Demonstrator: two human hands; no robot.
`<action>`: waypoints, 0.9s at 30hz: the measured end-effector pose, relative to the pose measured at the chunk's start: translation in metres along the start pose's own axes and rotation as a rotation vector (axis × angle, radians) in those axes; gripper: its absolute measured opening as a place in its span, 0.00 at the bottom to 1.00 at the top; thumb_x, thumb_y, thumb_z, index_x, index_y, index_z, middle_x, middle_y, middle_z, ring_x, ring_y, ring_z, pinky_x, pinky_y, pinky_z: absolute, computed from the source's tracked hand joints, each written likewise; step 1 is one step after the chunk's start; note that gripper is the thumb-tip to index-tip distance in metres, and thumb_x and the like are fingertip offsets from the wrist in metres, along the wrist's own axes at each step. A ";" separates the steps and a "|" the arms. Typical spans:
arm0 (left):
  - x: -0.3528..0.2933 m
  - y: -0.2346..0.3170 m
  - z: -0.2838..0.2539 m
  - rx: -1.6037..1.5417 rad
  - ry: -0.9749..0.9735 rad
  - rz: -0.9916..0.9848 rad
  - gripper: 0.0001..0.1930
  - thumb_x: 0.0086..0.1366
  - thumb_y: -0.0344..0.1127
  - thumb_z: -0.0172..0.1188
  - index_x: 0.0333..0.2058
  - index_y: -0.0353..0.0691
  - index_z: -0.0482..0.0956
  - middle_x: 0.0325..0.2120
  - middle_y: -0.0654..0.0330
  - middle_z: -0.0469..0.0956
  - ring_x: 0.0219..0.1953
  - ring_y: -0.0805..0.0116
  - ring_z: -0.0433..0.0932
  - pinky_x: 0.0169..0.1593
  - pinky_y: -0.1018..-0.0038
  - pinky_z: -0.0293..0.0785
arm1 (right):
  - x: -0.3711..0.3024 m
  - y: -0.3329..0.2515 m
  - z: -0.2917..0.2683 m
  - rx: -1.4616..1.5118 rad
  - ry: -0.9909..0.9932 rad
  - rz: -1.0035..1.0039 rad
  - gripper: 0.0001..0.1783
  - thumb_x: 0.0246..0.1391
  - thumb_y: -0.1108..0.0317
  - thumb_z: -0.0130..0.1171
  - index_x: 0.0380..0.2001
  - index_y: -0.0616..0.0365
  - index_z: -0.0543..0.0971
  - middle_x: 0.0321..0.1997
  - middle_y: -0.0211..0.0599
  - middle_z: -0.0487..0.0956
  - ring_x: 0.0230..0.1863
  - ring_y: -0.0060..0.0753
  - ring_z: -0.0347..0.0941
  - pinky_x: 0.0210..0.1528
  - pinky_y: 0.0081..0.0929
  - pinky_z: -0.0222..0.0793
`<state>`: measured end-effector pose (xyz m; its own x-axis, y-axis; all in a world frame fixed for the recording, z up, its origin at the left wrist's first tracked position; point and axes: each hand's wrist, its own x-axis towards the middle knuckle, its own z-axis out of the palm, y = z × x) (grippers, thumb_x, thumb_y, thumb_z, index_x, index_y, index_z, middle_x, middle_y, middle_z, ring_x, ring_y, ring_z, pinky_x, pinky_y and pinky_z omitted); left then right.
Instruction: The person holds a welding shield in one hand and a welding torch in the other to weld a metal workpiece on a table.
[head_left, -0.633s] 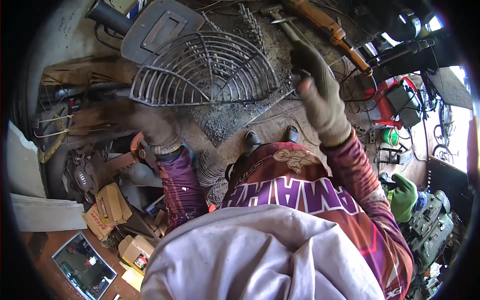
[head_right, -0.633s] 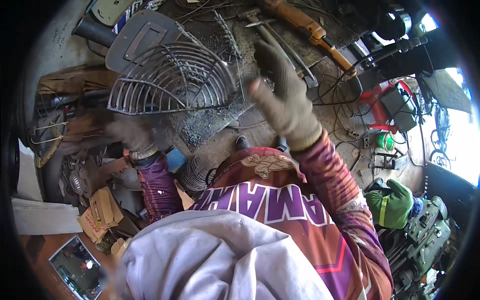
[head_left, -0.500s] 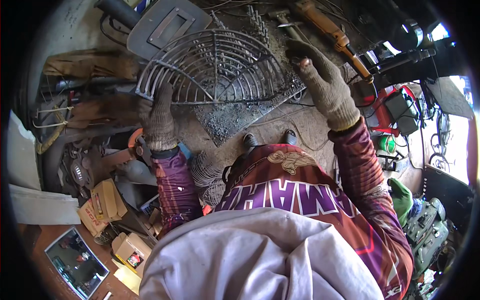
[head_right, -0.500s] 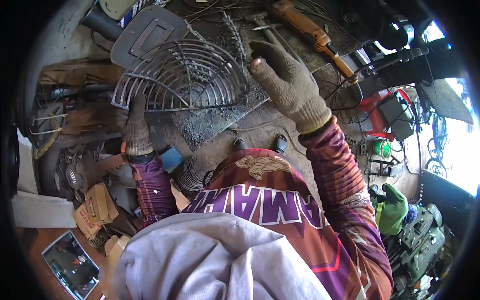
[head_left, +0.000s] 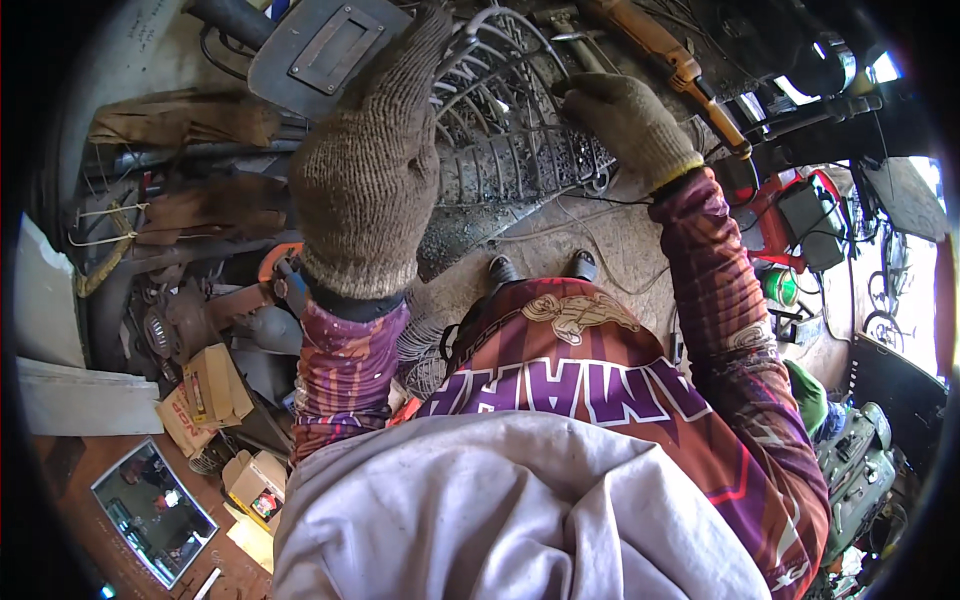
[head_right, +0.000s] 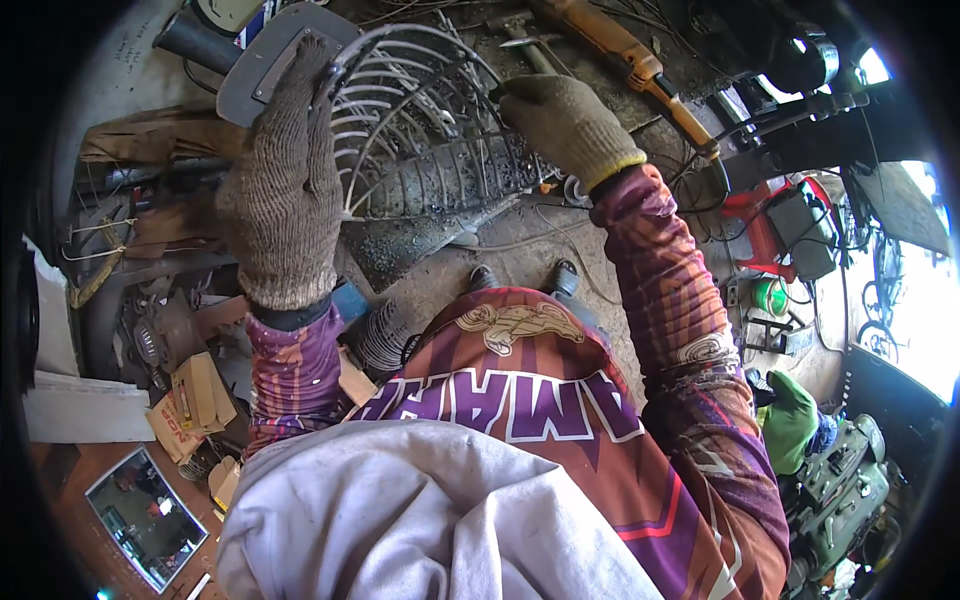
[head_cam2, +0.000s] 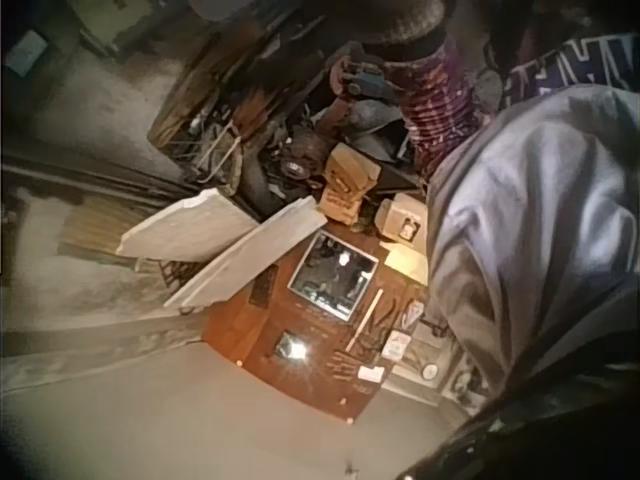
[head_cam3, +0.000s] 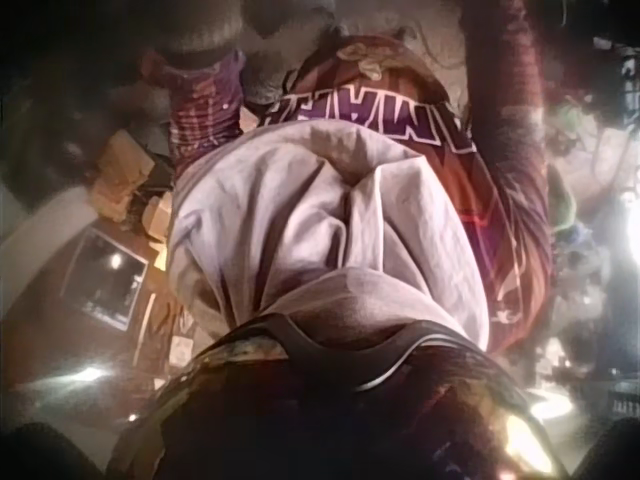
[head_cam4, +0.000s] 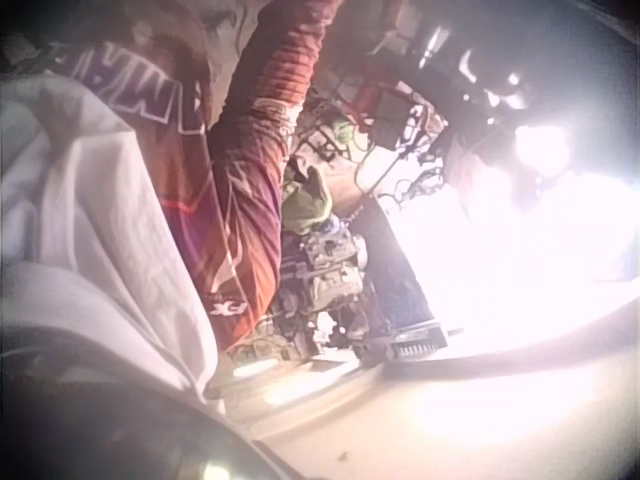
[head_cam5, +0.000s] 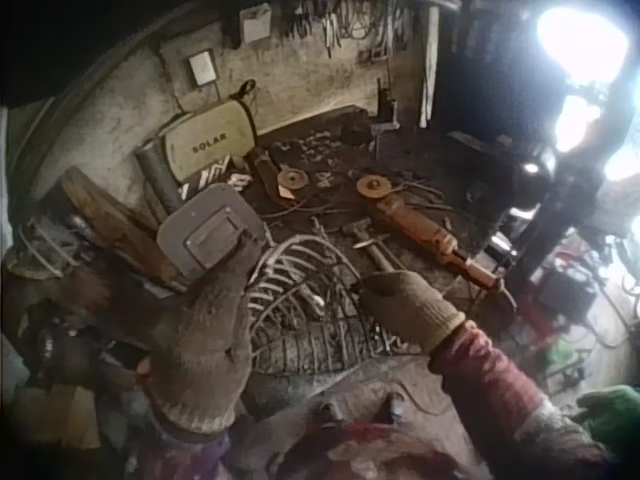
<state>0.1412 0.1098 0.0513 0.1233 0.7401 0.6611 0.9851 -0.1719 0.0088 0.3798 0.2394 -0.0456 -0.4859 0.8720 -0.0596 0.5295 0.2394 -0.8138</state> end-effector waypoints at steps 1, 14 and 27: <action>0.004 0.002 -0.005 0.013 -0.007 -0.003 0.17 0.67 0.32 0.62 0.54 0.40 0.80 0.45 0.51 0.84 0.38 0.55 0.86 0.42 0.65 0.82 | 0.003 -0.002 0.000 0.010 -0.010 -0.006 0.21 0.60 0.57 0.54 0.49 0.57 0.82 0.45 0.51 0.83 0.48 0.53 0.80 0.52 0.40 0.74; 0.003 0.008 0.023 -0.032 -0.023 0.059 0.31 0.61 0.30 0.62 0.63 0.58 0.71 0.47 0.54 0.83 0.32 0.53 0.84 0.38 0.64 0.83 | -0.009 0.014 -0.012 0.172 0.134 0.217 0.27 0.65 0.47 0.51 0.57 0.54 0.78 0.51 0.46 0.83 0.52 0.46 0.79 0.55 0.36 0.72; 0.010 0.006 0.021 0.198 0.020 -0.044 0.19 0.68 0.41 0.59 0.57 0.50 0.77 0.37 0.53 0.84 0.32 0.51 0.84 0.34 0.63 0.80 | -0.066 0.049 -0.006 0.385 0.210 0.186 0.25 0.67 0.51 0.54 0.54 0.61 0.79 0.38 0.34 0.83 0.35 0.20 0.76 0.38 0.22 0.71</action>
<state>0.1507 0.1298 0.0418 0.0791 0.7310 0.6778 0.9941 -0.0072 -0.1083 0.4420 0.1964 -0.0779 -0.2354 0.9620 -0.1385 0.2787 -0.0698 -0.9578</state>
